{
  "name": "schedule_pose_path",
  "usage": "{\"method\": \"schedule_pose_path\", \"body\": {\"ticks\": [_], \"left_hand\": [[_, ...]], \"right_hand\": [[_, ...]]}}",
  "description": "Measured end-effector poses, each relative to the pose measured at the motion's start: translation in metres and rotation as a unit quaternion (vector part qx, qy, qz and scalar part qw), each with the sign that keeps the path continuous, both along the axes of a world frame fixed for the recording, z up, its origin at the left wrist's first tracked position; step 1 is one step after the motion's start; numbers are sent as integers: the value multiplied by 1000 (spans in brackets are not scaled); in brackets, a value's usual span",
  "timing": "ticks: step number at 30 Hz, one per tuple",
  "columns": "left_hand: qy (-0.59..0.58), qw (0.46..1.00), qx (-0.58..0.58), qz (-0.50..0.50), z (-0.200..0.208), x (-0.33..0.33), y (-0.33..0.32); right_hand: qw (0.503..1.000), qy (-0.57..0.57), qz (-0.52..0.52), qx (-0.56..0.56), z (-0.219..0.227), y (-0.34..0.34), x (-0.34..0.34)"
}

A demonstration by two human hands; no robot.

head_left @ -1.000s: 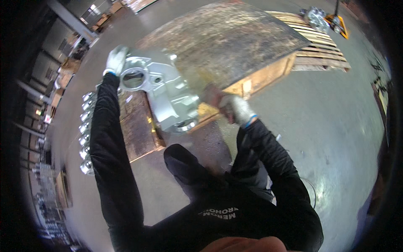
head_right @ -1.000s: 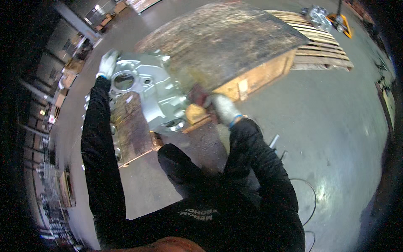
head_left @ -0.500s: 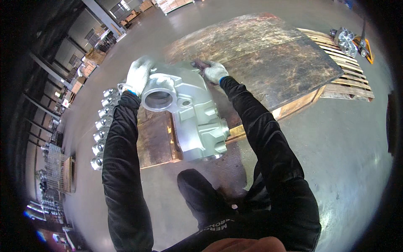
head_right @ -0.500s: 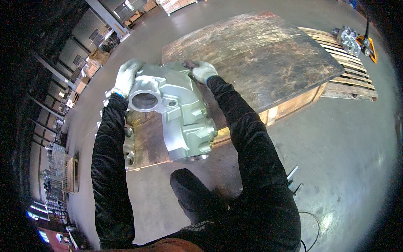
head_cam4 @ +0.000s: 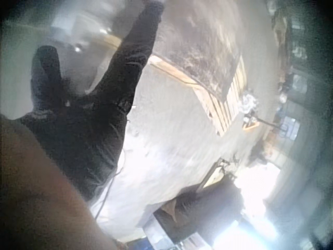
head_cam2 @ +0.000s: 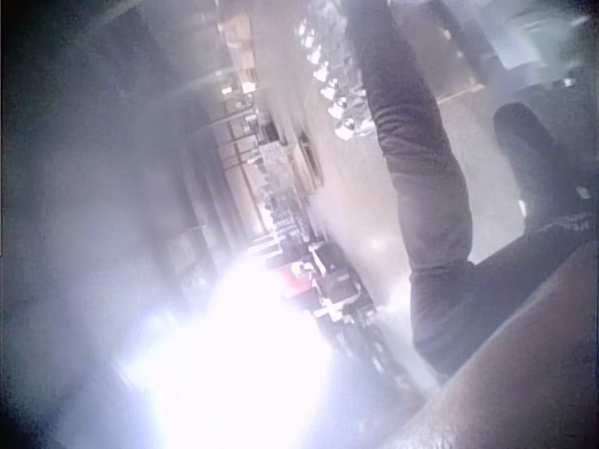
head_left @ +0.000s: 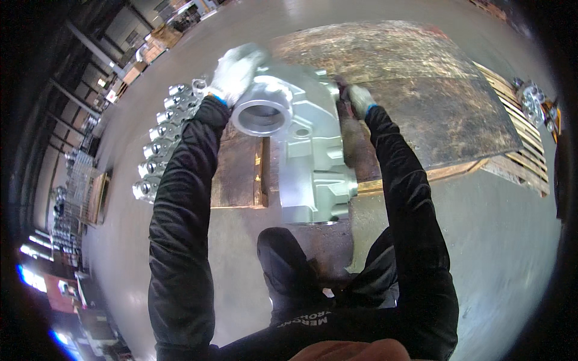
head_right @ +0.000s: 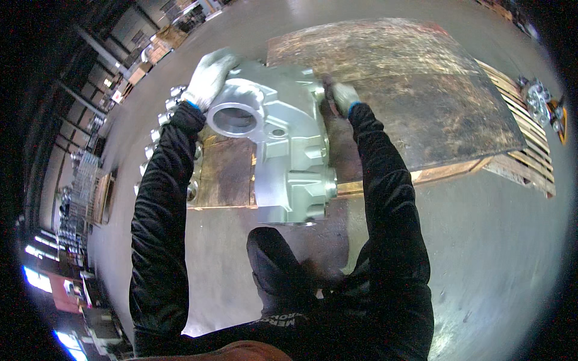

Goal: The person smooths and cleans metal castings using a sanding block and a pneumatic air gun. They handle each casting one at a time, sanding edges and blowing away debris before placing the finished pieces on a wooden pallet.

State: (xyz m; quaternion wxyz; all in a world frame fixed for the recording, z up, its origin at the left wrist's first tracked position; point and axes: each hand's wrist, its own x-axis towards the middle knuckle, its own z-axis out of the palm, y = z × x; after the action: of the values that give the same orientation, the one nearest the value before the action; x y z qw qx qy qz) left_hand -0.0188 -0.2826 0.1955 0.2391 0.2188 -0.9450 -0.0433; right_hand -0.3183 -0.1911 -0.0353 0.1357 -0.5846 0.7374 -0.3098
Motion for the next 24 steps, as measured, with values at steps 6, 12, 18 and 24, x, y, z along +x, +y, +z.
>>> {"method": "schedule_pose_path", "body": {"ticks": [6, 12, 18, 24], "left_hand": [[45, 995, 89, -21, -11, -4, -11], [152, 982, 87, 69, -7, -1, 12], [92, 976, 192, 45, 6, 6, 24], [140, 974, 175, 31, 0, 0, 16]], "right_hand": [[987, -117, -48, -104, -52, 11, 0], [890, -434, -54, -129, -37, 56, 16], [845, -392, -198, -306, -6, 220, 62], [823, -435, -296, -214, -102, 462, 76]]}}
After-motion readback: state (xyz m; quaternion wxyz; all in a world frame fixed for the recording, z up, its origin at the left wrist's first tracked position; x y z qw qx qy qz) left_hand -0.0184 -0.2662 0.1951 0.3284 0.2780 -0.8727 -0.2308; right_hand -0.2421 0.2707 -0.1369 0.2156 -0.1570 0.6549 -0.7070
